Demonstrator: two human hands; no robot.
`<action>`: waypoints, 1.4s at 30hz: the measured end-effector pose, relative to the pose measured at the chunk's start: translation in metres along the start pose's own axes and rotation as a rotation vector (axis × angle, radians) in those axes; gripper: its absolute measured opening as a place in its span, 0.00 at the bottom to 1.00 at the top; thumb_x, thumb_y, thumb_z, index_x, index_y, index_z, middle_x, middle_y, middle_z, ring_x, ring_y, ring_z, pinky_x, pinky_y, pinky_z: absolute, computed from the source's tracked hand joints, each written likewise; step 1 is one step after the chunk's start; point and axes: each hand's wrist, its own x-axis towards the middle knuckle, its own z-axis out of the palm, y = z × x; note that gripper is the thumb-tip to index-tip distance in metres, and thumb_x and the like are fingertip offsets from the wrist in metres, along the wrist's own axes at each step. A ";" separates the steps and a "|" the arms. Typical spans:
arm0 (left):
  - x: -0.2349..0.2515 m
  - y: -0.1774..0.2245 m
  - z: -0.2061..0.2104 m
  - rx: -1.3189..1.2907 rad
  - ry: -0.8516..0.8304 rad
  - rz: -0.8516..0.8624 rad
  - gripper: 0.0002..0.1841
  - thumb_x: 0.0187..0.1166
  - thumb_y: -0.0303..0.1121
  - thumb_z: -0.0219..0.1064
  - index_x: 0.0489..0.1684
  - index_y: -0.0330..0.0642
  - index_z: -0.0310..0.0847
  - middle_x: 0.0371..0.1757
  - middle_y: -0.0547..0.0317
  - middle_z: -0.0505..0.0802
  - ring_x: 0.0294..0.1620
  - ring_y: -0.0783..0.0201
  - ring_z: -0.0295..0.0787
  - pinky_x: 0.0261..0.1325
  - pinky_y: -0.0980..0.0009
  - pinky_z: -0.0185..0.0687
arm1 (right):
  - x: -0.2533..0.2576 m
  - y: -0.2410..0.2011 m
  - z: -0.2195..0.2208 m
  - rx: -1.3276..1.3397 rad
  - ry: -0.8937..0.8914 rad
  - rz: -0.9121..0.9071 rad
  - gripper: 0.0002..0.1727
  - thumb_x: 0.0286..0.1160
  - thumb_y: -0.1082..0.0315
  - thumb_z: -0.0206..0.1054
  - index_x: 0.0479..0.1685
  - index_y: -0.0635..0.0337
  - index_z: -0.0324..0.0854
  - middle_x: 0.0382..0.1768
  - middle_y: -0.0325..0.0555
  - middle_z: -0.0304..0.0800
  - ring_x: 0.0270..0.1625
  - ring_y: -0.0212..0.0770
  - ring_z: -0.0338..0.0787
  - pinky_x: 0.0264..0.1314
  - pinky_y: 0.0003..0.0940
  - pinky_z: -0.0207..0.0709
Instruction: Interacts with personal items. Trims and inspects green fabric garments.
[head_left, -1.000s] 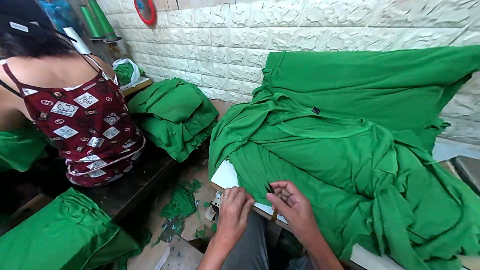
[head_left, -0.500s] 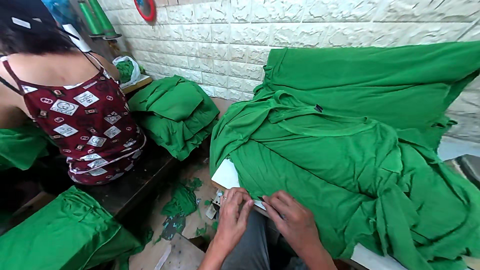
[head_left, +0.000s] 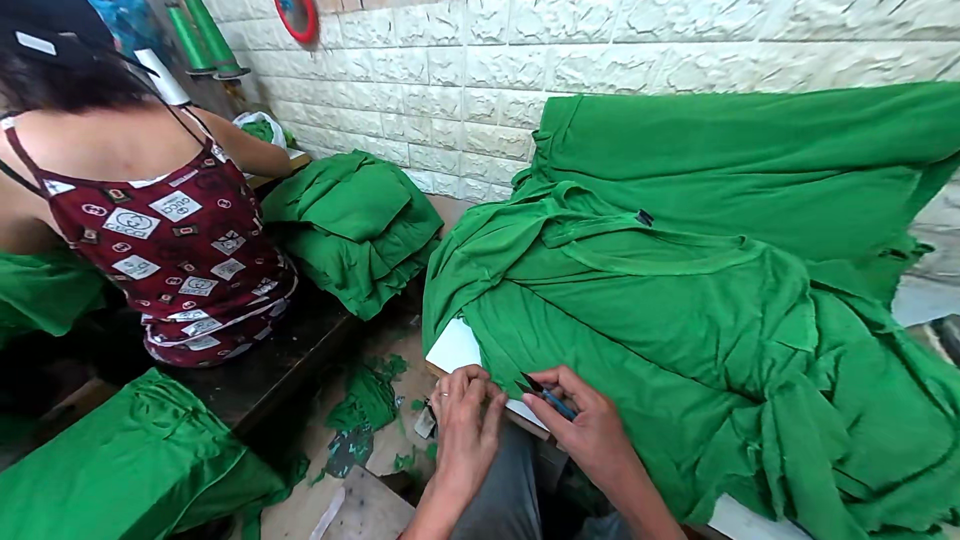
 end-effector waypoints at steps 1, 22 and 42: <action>-0.001 0.000 -0.005 -0.052 -0.046 -0.045 0.08 0.81 0.38 0.66 0.36 0.48 0.88 0.58 0.61 0.89 0.65 0.59 0.80 0.66 0.51 0.68 | -0.001 0.001 -0.001 -0.015 -0.001 -0.018 0.16 0.72 0.56 0.71 0.51 0.55 0.88 0.39 0.35 0.92 0.34 0.21 0.87 0.36 0.15 0.81; -0.011 -0.001 -0.017 -0.373 -0.094 -0.221 0.09 0.81 0.37 0.66 0.36 0.44 0.90 0.59 0.61 0.88 0.66 0.68 0.79 0.69 0.69 0.73 | 0.006 0.004 0.010 -0.401 0.001 -0.473 0.12 0.76 0.58 0.67 0.44 0.52 0.94 0.39 0.43 0.92 0.40 0.40 0.92 0.36 0.32 0.86; -0.019 -0.006 -0.014 -0.403 -0.028 -0.208 0.07 0.78 0.36 0.69 0.35 0.45 0.91 0.53 0.63 0.90 0.61 0.70 0.81 0.66 0.72 0.76 | 0.002 0.003 0.008 -0.414 0.034 -0.436 0.13 0.75 0.58 0.67 0.42 0.55 0.93 0.35 0.43 0.90 0.34 0.38 0.90 0.30 0.30 0.83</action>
